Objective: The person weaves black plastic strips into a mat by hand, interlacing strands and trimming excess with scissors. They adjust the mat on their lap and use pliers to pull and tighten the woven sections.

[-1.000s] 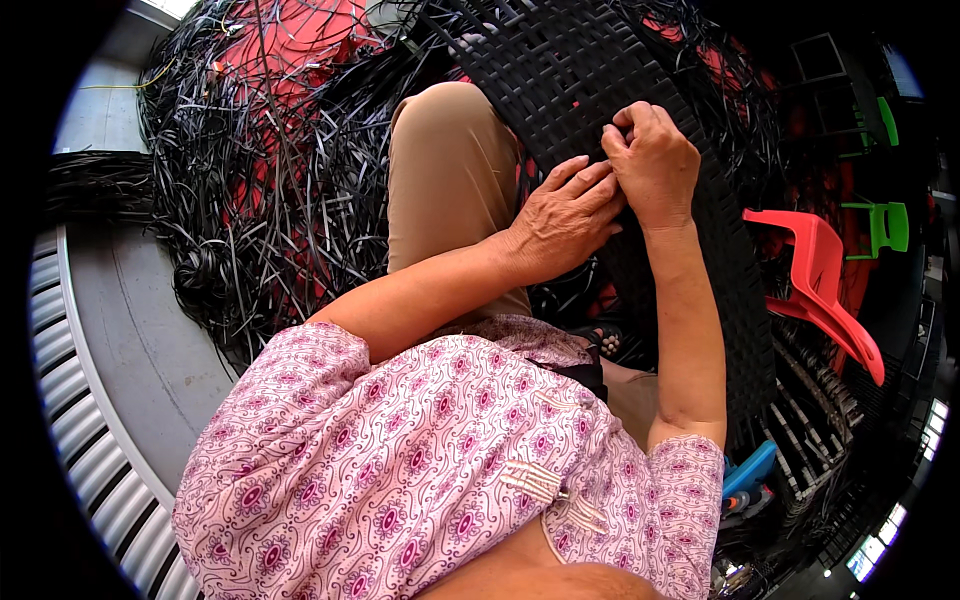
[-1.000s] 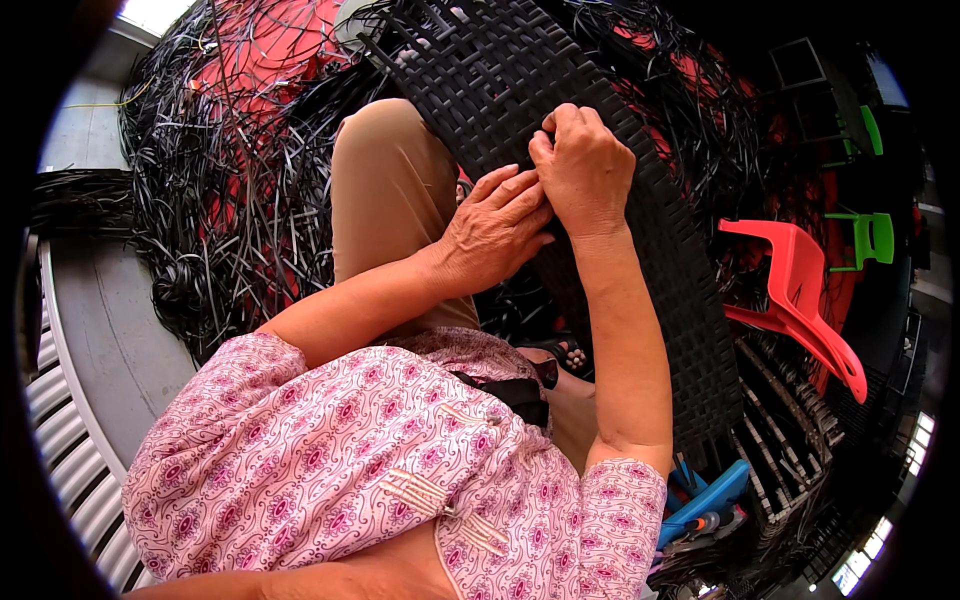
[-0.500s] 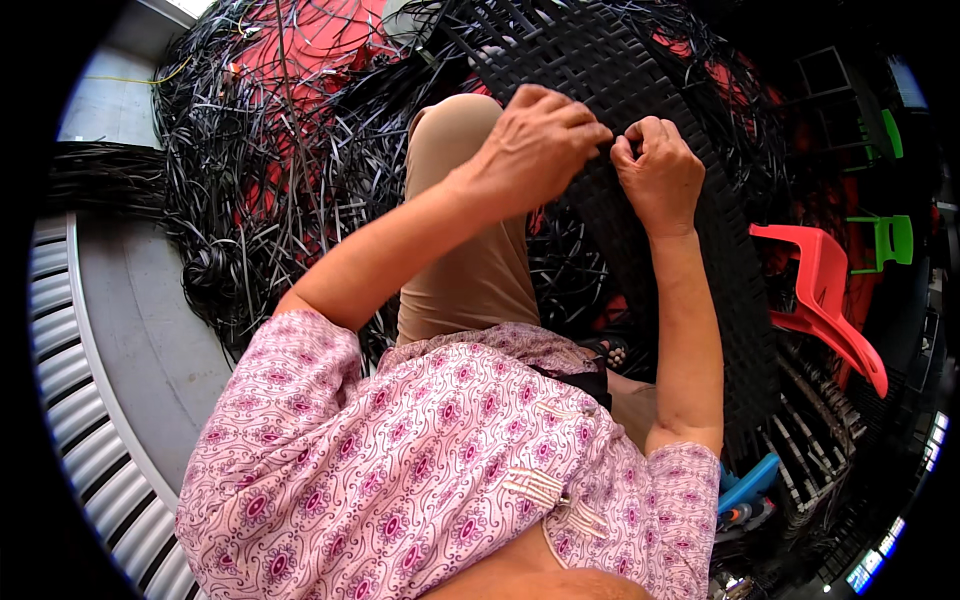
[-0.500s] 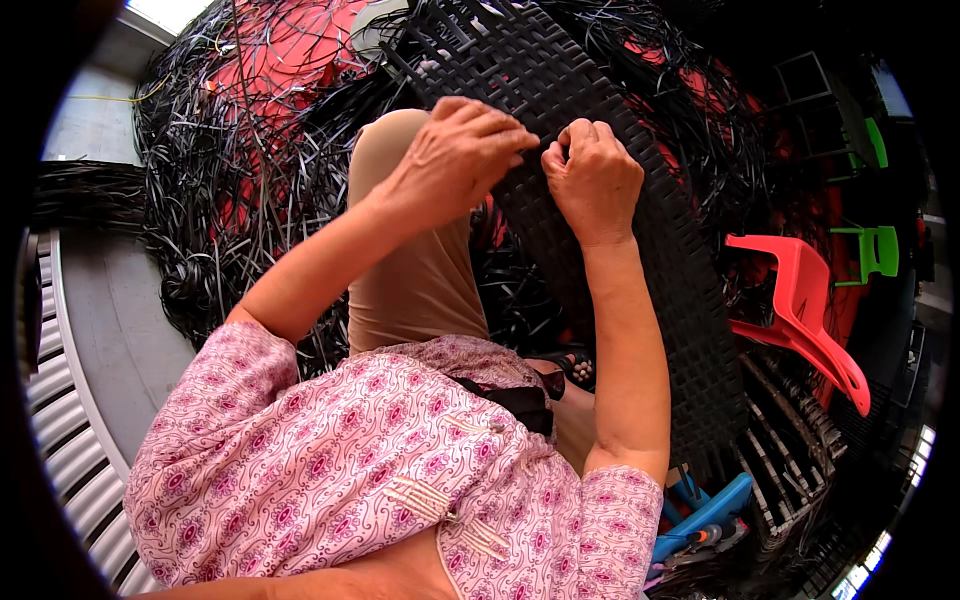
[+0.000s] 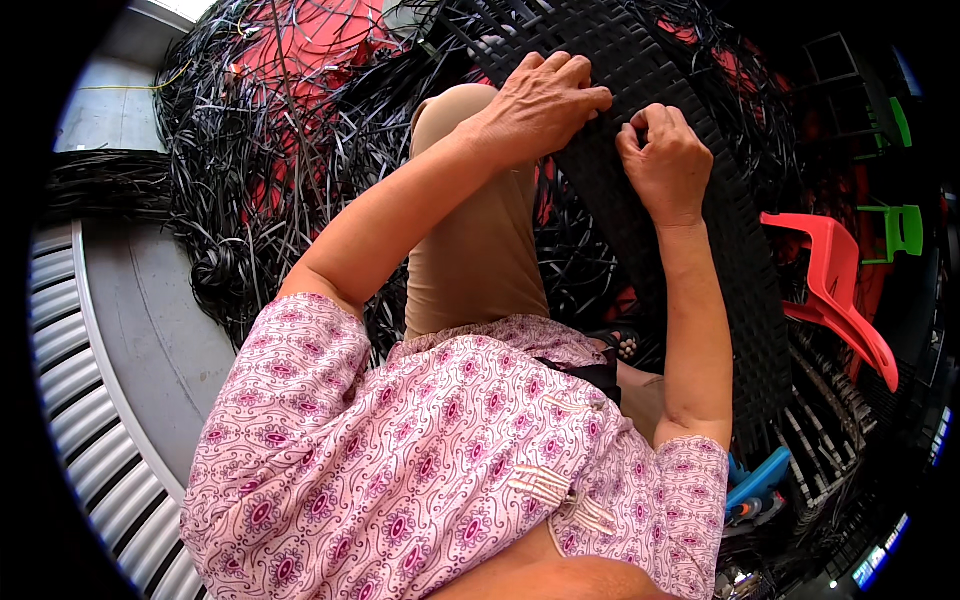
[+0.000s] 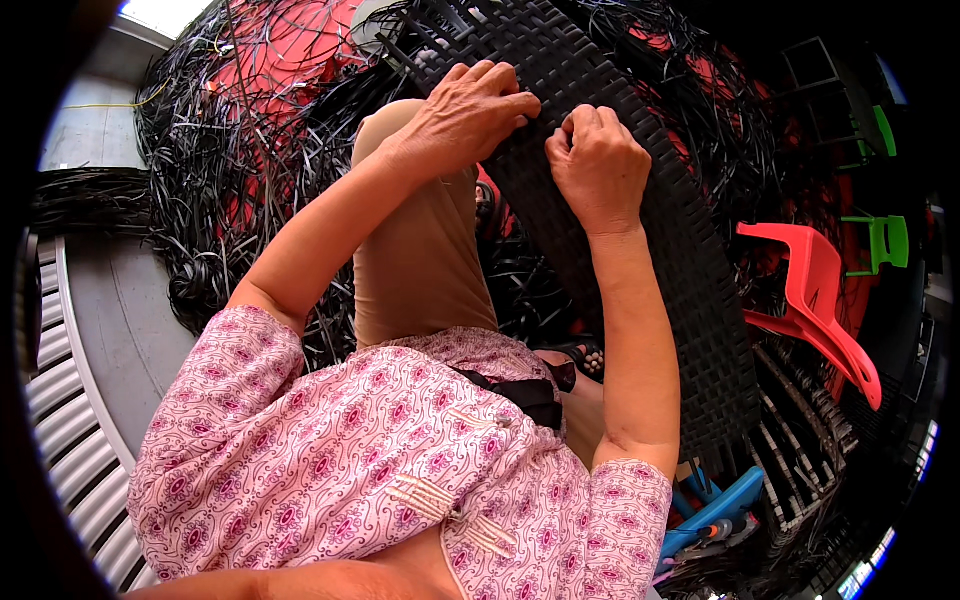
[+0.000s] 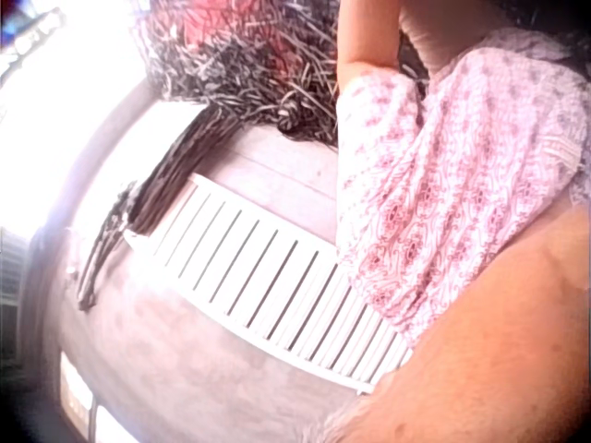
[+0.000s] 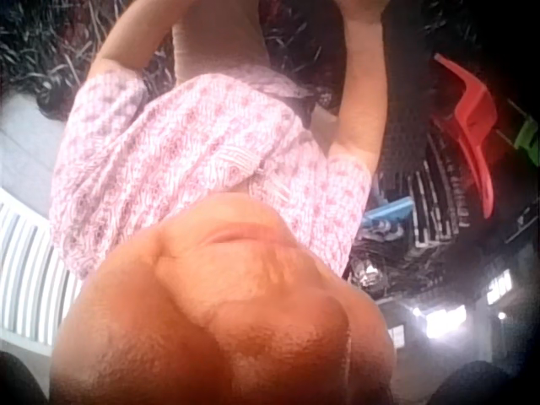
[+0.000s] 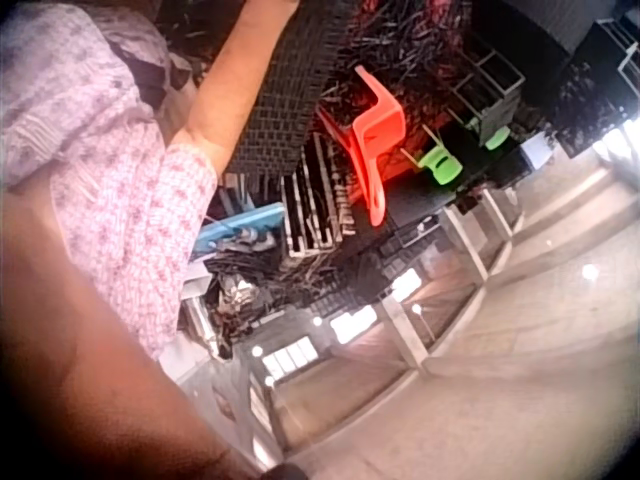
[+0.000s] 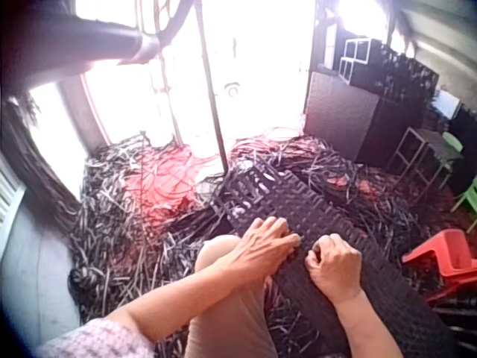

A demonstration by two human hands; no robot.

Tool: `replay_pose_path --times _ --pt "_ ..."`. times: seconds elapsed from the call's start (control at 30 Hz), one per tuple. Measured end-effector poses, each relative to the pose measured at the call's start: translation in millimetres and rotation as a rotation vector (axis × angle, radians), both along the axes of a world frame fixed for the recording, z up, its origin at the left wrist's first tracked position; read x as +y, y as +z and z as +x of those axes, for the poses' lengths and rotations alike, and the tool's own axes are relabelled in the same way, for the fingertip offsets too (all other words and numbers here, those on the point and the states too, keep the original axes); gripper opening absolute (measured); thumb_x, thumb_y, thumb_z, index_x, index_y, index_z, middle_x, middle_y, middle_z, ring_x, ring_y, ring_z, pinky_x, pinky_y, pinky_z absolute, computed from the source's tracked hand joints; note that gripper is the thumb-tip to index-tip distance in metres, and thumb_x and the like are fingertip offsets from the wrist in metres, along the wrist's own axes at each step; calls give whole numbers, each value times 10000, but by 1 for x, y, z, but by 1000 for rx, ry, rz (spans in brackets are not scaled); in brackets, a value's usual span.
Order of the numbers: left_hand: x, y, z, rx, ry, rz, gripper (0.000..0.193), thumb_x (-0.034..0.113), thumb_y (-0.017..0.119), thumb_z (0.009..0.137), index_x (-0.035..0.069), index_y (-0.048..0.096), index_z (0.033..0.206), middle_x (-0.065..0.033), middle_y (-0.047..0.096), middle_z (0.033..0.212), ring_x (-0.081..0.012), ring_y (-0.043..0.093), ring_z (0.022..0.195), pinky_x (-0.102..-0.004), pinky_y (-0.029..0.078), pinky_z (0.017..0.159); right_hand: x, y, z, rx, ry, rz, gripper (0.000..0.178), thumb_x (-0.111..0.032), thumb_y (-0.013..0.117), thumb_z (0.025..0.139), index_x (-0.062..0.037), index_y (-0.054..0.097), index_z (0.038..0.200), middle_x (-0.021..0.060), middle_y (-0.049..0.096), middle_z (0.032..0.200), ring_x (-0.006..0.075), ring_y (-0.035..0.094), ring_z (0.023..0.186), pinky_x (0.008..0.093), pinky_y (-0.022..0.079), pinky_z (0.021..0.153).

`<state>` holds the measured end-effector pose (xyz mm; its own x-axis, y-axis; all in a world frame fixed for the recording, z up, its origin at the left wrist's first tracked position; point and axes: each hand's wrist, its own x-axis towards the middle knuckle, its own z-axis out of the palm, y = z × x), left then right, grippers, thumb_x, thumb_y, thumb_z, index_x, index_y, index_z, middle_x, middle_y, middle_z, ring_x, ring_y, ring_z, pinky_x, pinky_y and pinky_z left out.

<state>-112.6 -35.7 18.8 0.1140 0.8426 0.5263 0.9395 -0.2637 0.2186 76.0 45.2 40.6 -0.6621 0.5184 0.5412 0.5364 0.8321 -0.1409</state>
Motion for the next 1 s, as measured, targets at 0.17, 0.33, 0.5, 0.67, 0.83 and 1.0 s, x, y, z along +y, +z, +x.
replay_pose_path --times 0.17,0.33,0.5,0.67,0.83,1.0 --pt "-12 -1 1 -16 11 -18 274 175 724 868 210 691 1137 -29 576 1026 -231 568 1037 -383 438 901 -3 2 -1 16 -8 -32 107 -158 699 824 -107 607 807 70 640 810 287 680 729 410 545 614" --pt "-27 -7 0 -25 -9 -3 391 145 737 839 186 700 1226 -45 607 1078 -253 596 1032 -387 469 939 -5 9 -4 29 -43 -194 75 -163 693 832 -109 640 829 66 667 844 294 688 742 418 546 626" --pt "-32 -1 7 -44 30 -14 391 143 731 843 155 695 1232 -48 619 1116 -254 600 1067 -393 473 958 3 15 -16 -16 -21 -165 139 -220 732 838 -110 649 852 63 677 852 299 687 719 419 550 628" --pt "-35 -2 8 -47 35 -42 389 153 733 840 148 694 1227 -45 617 1127 -247 595 1088 -390 470 972 8 11 -28 -59 -2 -112 174 -229 755 831 -107 643 888 63 684 873 289 700 748 412 559 641" --pt "-35 -4 8 -22 49 -81 394 154 729 840 150 693 1232 -41 604 1151 -239 577 1134 -384 456 995 10 10 -43 -30 14 -117 156 -211 748 832 -107 649 892 65 690 881 289 704 758 410 562 646" --pt "-39 -6 10 -40 44 -13 405 150 730 831 135 692 1235 -44 602 1142 -246 579 1105 -388 458 988 16 10 -54 11 6 -248 146 -223 737 848 -106 672 905 66 701 906 296 709 778 416 566 670"
